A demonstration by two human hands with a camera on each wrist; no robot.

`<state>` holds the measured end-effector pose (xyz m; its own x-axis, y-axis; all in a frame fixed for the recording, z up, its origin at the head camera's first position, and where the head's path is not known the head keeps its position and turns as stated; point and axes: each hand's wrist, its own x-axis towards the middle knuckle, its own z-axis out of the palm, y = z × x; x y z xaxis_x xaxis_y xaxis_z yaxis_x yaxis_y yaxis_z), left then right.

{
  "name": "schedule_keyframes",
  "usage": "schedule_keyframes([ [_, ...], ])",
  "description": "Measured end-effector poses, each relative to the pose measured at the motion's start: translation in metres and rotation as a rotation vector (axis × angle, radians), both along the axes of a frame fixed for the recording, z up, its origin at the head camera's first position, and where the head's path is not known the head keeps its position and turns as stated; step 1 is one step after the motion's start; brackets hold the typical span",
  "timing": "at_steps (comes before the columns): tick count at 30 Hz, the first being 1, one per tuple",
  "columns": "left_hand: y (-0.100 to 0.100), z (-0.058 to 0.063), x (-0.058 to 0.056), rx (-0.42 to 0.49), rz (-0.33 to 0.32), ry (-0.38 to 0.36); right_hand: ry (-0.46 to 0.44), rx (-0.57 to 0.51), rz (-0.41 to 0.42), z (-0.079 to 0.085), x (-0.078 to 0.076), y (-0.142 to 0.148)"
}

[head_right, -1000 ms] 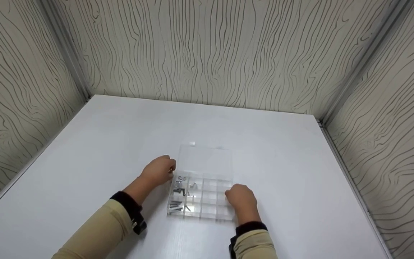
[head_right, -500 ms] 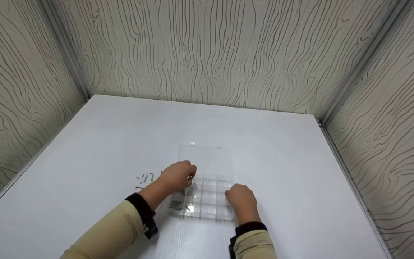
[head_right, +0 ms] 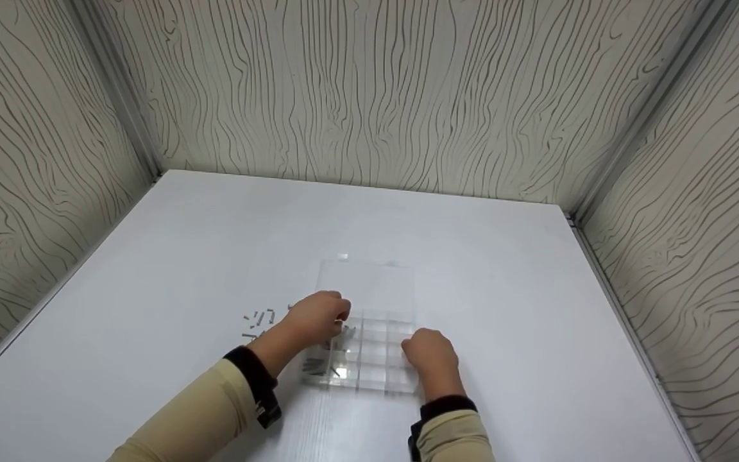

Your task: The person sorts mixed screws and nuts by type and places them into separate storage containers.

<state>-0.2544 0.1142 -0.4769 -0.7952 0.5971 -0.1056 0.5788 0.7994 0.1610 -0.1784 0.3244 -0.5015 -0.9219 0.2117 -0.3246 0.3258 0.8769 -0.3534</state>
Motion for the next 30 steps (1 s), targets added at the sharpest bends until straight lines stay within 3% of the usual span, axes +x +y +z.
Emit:
schedule_keyframes([
  [5, -0.011, 0.003, -0.008, 0.050, 0.052, -0.008, -0.011, -0.008, -0.009, 0.000, 0.000, 0.000],
  [10, -0.026, 0.000, -0.018, 0.122, 0.158, -0.028, 0.009, 0.004, 0.015, 0.000, -0.001, 0.001],
  [18, -0.042, -0.007, -0.026, 0.147, 0.276, -0.131, 0.011, -0.008, 0.008, -0.001, -0.001, 0.001],
  [30, -0.057, -0.017, -0.026, 0.107, 0.178, -0.164, 0.009, -0.018, -0.009, -0.001, 0.000, 0.001],
])
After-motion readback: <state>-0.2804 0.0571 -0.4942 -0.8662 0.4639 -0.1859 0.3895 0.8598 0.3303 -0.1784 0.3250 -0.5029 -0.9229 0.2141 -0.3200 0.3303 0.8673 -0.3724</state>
